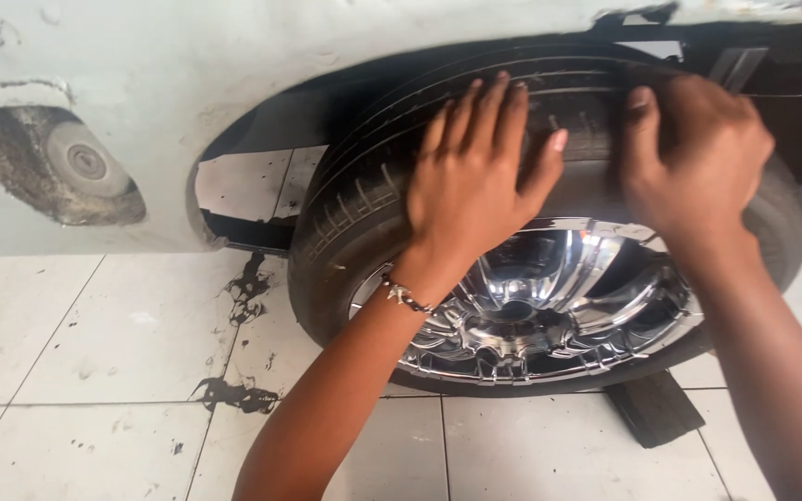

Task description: Cleaning a chrome car wheel rim with a cloth and hands.

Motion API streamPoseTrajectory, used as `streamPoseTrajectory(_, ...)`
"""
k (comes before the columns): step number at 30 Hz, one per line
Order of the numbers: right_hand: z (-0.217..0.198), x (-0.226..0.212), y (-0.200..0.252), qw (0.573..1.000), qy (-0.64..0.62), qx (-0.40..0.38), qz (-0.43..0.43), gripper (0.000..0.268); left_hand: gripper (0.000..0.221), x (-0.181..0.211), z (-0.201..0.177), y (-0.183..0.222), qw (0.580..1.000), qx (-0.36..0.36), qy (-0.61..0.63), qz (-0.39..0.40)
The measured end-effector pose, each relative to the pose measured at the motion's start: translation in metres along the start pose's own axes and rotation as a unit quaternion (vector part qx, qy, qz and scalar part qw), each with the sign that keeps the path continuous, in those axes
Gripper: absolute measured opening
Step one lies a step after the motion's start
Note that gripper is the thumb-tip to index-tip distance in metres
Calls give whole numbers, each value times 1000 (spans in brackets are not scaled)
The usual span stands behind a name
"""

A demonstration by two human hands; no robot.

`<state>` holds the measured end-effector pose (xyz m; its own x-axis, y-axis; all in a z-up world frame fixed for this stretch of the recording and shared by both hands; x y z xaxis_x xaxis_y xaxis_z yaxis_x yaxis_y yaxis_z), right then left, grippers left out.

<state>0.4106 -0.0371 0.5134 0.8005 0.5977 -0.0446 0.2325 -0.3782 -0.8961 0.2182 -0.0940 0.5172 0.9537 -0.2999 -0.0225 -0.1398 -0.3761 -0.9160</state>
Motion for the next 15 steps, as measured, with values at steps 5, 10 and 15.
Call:
streamPoseTrajectory(5,8,10,10,999,-7,12,-31,27,56,1,-1,2,1000,10,10,10)
streamPoseTrajectory(10,-4,-2,10,995,-16,46,-84,13,54,4,-1,2,999,23,21,24)
streamPoseTrajectory(15,7,18,13,999,-12,15,-28,23,53,3,1,3,999,27,15,24)
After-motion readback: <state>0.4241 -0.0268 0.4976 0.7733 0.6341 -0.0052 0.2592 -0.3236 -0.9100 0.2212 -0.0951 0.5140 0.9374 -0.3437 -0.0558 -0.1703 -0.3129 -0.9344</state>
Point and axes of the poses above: each hand's wrist, its own y-axis away from the middle knuckle, its own z-axis out of the palm, x = y × z, the point moved 7 cm from there along -y, towards the middle knuckle, and after that the axes turned 1 degree about -x, right-handed, at the moved point
